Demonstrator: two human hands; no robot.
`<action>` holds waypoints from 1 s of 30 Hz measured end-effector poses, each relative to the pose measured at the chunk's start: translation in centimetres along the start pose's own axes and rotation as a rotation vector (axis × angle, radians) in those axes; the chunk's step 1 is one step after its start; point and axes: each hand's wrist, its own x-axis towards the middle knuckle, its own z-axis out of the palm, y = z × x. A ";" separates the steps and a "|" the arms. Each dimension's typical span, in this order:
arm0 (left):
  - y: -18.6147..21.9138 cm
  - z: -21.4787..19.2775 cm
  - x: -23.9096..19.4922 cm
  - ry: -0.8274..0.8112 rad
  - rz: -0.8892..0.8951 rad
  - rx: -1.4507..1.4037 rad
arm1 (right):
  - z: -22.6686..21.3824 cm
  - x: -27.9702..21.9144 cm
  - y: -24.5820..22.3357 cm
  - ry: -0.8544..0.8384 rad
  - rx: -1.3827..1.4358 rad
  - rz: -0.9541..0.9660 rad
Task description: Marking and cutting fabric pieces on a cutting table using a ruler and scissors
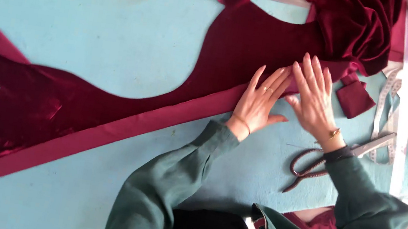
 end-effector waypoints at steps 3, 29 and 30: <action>1.3 2.8 -3.0 0.117 -0.163 -0.078 | 1.6 -1.1 -0.7 -0.085 0.007 0.030; -10.9 8.4 -38.2 0.340 -1.020 -0.142 | 2.2 -2.1 -3.9 -0.123 -0.129 0.062; -11.6 8.6 -39.5 0.341 -1.047 -0.124 | 2.3 -2.2 -4.1 -0.111 -0.154 0.044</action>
